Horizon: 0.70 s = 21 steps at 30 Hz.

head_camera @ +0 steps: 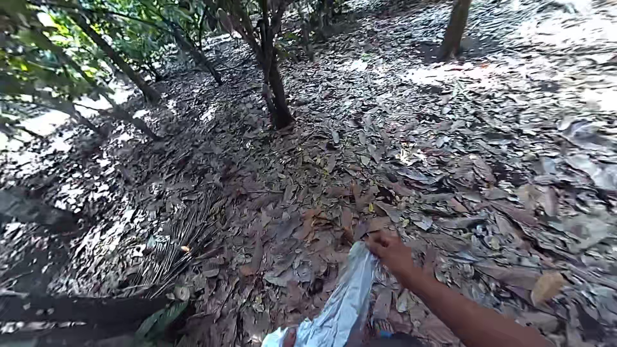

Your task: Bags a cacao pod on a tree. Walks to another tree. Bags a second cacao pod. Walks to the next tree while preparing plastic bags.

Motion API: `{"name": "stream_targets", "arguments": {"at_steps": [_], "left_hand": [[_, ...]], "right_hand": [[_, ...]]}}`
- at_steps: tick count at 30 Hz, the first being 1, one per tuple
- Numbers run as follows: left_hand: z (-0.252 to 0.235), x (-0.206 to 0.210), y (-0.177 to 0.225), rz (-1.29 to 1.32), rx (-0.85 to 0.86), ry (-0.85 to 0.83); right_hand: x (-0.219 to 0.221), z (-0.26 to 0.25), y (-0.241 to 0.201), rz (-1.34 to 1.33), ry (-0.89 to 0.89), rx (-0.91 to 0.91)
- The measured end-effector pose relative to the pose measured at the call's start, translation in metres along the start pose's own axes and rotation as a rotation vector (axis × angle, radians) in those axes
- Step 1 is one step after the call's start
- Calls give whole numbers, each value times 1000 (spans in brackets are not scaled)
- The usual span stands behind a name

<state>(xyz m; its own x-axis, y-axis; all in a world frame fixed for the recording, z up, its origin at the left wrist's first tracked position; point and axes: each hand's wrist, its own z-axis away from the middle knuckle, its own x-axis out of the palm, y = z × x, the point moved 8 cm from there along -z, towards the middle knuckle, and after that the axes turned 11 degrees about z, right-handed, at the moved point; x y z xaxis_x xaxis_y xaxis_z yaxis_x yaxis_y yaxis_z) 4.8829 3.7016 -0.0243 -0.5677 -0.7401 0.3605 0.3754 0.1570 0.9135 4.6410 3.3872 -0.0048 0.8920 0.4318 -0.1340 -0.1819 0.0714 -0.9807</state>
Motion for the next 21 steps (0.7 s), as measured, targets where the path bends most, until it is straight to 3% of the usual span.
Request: {"name": "stream_targets", "arguments": {"at_steps": [6,10,14,18,21], "left_hand": [[-92,-16,22,-8,34,172],[-186,-24,27,-34,46,211],[-299,-29,36,-16,34,245],[-429,-23,65,140,134,28],[-494,-3,123,184,166,-160]], "right_hand": [[31,-90,-43,-61,29,1],[92,-152,-69,-10,-97,-31],[181,-221,-106,210,-239,-93],[295,-288,-138,315,-419,-141],[384,-315,-174,356,-637,-189]]}}
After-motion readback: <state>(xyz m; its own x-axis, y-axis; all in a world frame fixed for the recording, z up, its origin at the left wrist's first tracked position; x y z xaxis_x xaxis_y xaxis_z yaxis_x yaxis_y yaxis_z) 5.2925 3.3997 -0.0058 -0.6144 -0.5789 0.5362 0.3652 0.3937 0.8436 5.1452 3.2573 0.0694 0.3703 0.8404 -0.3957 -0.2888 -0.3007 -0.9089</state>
